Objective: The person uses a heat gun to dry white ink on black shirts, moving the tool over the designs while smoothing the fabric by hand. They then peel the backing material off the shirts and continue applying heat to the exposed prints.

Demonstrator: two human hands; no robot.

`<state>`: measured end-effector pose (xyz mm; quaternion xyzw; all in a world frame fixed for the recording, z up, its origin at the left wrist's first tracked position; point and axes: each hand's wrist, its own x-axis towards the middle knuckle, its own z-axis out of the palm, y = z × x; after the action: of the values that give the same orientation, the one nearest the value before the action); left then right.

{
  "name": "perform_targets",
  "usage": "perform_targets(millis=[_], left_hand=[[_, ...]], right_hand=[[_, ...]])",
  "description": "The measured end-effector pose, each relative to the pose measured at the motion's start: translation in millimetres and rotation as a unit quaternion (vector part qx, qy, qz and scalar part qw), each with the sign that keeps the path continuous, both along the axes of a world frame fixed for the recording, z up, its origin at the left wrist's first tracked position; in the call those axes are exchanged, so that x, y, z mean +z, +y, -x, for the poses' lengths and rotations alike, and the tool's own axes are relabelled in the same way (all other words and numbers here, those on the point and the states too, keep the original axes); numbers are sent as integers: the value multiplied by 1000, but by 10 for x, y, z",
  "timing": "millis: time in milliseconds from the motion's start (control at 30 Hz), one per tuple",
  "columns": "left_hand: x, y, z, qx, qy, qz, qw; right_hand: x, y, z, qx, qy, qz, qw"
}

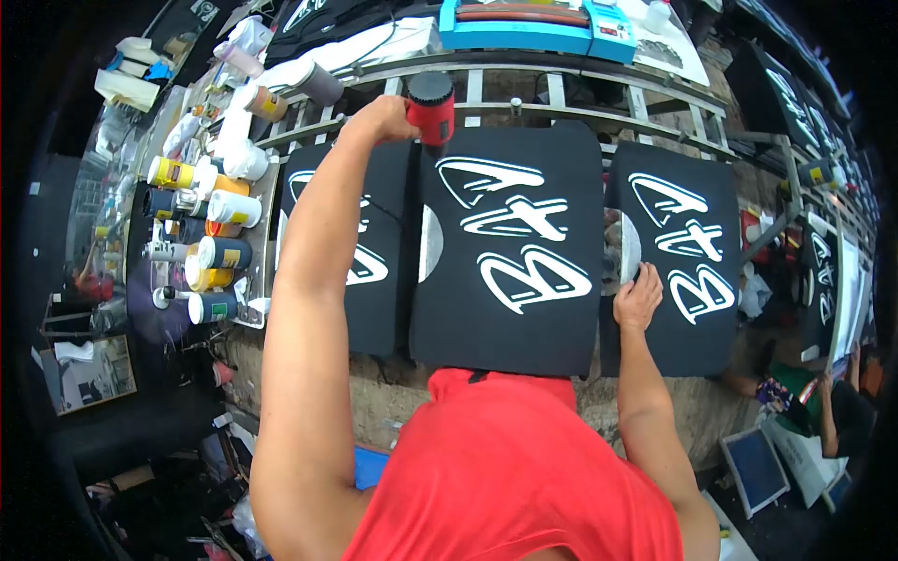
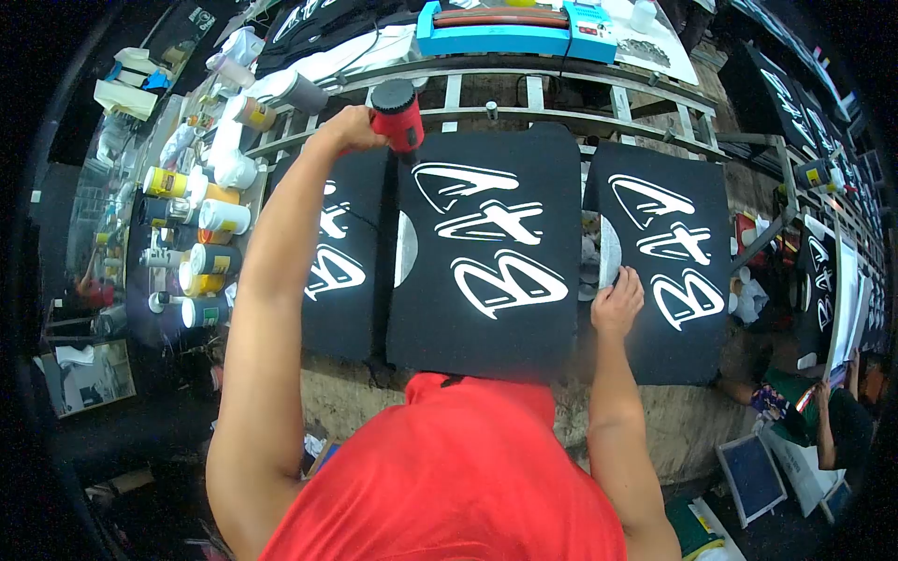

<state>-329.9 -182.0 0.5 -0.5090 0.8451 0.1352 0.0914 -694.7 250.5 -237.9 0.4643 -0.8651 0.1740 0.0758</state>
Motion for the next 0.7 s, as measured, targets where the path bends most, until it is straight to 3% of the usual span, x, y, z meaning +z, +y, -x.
perform_targets(millis=[33, 333, 433, 533, 700], left_hand=[[41, 7, -22, 25, -24, -47, 998], [113, 139, -89, 37, -44, -97, 994], [48, 165, -13, 10, -4, -39, 999], [38, 147, 110, 23, -5, -102, 994], [12, 185, 365, -18, 10, -76, 997]], right_hand=[[9, -3, -2, 2, 0, 1, 1000], [-8, 5, -9, -9, -21, -14, 1000], [-23, 2, -1, -9, -11, -7, 1000], [2, -3, -7, -5, 0, 3, 1000], [-14, 9, 15, -1, -10, 5, 1000]])
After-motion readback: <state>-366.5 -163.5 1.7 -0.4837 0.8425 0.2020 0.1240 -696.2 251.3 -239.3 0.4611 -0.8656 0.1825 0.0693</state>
